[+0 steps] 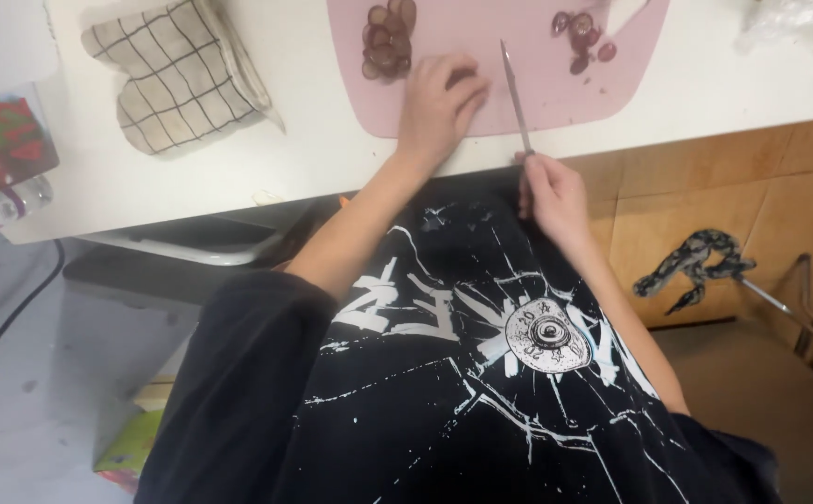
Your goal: Slice grapes on a cutting board using a knife.
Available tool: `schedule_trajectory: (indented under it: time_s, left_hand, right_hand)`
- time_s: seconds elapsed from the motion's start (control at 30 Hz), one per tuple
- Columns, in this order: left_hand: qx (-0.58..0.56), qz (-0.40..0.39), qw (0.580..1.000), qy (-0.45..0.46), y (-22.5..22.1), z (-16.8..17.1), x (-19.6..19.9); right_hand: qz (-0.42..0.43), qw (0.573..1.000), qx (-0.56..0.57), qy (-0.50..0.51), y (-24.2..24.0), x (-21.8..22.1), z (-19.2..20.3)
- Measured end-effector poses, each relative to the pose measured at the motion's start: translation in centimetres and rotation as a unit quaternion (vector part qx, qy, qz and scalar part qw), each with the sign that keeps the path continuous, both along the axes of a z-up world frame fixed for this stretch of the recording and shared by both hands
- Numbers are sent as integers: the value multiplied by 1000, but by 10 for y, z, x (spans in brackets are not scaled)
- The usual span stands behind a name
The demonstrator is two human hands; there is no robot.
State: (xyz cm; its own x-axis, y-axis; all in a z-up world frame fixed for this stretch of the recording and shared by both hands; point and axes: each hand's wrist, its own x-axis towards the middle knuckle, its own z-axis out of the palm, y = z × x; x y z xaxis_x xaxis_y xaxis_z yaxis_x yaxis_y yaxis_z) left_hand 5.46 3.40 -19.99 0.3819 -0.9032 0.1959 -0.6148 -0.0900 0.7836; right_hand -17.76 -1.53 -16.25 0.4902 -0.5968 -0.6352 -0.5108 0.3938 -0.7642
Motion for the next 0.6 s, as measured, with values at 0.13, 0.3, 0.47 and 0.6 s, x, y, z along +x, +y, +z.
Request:
schedule_trajectory:
  time_s: [0.13,0.3,0.47,0.6]
  left_hand:
    - [2,11,1000,-24,4,-8,10]
    - [-33,-5,999,30,9,-5,14]
    - [-28,33,997,60,14,-9,10]
    - [-53,66,993,87,15,-14,9]
  right_hand:
    - [-27,999,26,-32,15,14,-6]
    - [-51,998,39,-9,21,22,-9]
    - [-62,997,18,-29,21,21,2]
    - [-98,993,33,-62,15,13,10]
